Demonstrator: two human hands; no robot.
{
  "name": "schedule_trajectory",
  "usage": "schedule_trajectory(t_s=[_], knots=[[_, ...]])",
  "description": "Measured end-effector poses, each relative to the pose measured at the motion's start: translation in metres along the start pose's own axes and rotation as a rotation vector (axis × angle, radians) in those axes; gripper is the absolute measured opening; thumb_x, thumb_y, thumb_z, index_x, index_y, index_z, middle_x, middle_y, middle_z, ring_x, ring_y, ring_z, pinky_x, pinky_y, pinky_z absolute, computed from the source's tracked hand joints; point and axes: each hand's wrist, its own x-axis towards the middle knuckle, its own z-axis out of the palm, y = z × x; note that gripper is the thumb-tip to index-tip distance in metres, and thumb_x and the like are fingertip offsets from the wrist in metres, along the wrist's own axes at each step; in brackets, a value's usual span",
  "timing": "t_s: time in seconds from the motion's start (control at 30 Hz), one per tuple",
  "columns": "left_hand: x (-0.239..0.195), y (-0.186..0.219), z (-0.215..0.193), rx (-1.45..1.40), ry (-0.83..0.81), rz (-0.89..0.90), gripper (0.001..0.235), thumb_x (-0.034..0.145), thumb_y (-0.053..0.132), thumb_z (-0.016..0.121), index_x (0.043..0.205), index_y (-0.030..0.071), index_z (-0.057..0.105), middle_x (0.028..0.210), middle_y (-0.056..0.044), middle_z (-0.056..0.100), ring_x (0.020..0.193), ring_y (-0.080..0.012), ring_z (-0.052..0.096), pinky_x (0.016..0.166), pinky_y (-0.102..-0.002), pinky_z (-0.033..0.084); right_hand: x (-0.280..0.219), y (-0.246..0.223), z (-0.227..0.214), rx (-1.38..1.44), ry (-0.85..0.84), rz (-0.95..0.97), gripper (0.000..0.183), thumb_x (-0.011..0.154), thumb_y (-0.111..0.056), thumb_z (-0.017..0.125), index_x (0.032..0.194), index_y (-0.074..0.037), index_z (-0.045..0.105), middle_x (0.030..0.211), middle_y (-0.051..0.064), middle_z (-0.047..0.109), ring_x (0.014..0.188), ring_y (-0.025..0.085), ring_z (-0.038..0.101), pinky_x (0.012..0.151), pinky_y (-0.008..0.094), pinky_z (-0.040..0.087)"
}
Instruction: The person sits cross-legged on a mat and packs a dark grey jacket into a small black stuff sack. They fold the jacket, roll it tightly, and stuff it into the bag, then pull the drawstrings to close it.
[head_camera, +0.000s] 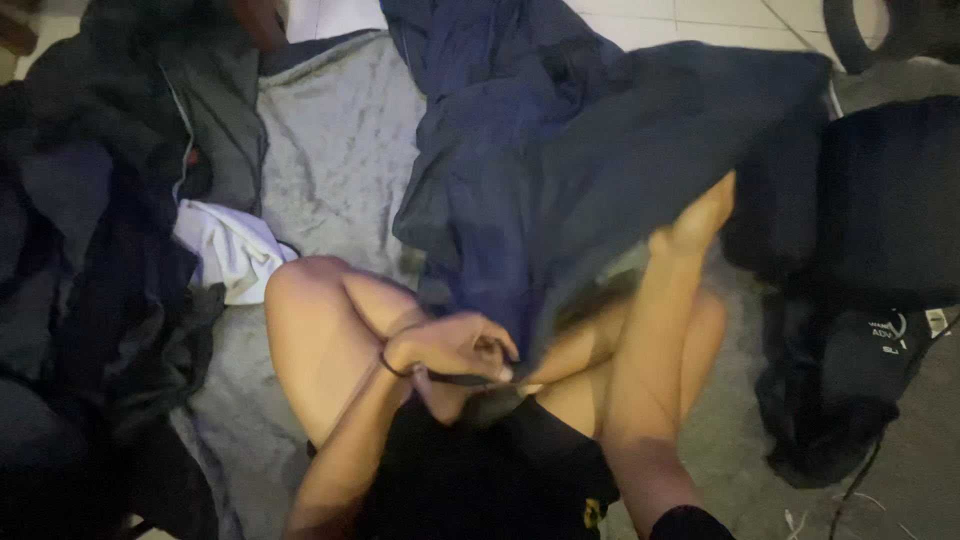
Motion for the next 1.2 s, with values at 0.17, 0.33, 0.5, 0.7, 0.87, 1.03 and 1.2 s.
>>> schedule_trajectory(t_s=[0.17,0.33,0.5,0.7,0.87,1.03,1.2], knots=[[0.061,-0.034,-0.009,-0.410,0.405,0.005,0.011,0.105,0.028,0.073,0.102,0.018,0.074,0.086,-0.002,0.076,0.081,-0.0150,0.073,0.076,-0.034,0.059,-0.016,-0.005,0.000,-0.263,-0.019,0.029,0.039,0.117,-0.020,0.050,0.154,-0.010,0.055,0.138,0.007,0.058,0.135,0.020,0.054,0.124,0.041,0.037],[0.099,0.007,-0.031,-0.241,0.832,0.213,0.022,0.106,0.029,0.075,0.111,0.009,0.068,0.081,-0.012,0.064,0.080,-0.0173,0.065,0.068,-0.036,0.052,-0.060,-0.027,0.066,-0.469,-0.382,0.083,0.031,0.116,-0.041,0.059,0.097,-0.017,0.060,0.080,-0.007,0.052,0.076,0.007,0.052,0.071,0.026,0.047],[0.098,0.000,-0.031,-0.277,0.884,0.229,0.017,0.109,0.020,0.069,0.095,0.011,0.070,0.073,-0.006,0.068,0.074,-0.0143,0.066,0.064,-0.031,0.053,-0.060,-0.026,0.075,-0.494,-0.320,-0.076,0.033,0.118,-0.028,0.059,0.089,-0.012,0.057,0.073,-0.003,0.048,0.073,0.009,0.048,0.068,0.027,0.042],[0.085,-0.017,-0.028,-0.459,0.944,0.184,0.018,0.104,0.007,0.075,0.089,0.010,0.066,0.065,-0.001,0.063,0.065,-0.0062,0.057,0.060,-0.023,0.046,-0.052,-0.046,0.069,-0.547,-0.361,-0.152,0.033,0.113,-0.026,0.070,0.086,-0.011,0.057,0.068,-0.004,0.042,0.066,0.009,0.040,0.064,0.027,0.035],[0.073,-0.001,-0.034,-0.430,0.887,0.227,0.022,0.099,0.003,0.079,0.092,0.011,0.060,0.068,0.000,0.062,0.069,-0.0072,0.057,0.062,-0.024,0.045,-0.050,-0.057,0.064,-0.523,-0.637,-0.103,0.042,0.104,-0.044,0.080,0.089,-0.009,0.062,0.062,-0.001,0.043,0.062,0.009,0.039,0.057,0.028,0.034],[0.069,-0.005,-0.025,-0.626,0.712,0.324,0.027,0.085,0.002,0.084,0.097,0.010,0.061,0.086,-0.001,0.065,0.090,-0.0134,0.063,0.077,-0.028,0.049,-0.072,-0.061,0.077,-0.673,-0.705,-0.116,0.051,0.108,-0.050,0.071,0.110,0.001,0.068,0.083,0.014,0.061,0.085,0.019,0.058,0.073,0.038,0.049],[0.072,-0.026,-0.013,-0.738,0.934,0.033,0.061,0.111,0.050,0.060,0.141,-0.003,0.065,0.136,-0.019,0.065,0.131,-0.0238,0.056,0.116,-0.040,0.043,-0.094,-0.070,0.110,-0.701,-0.807,-0.040,0.025,0.102,-0.018,0.076,0.086,-0.009,0.059,0.064,0.006,0.051,0.063,0.016,0.053,0.060,0.032,0.042]])
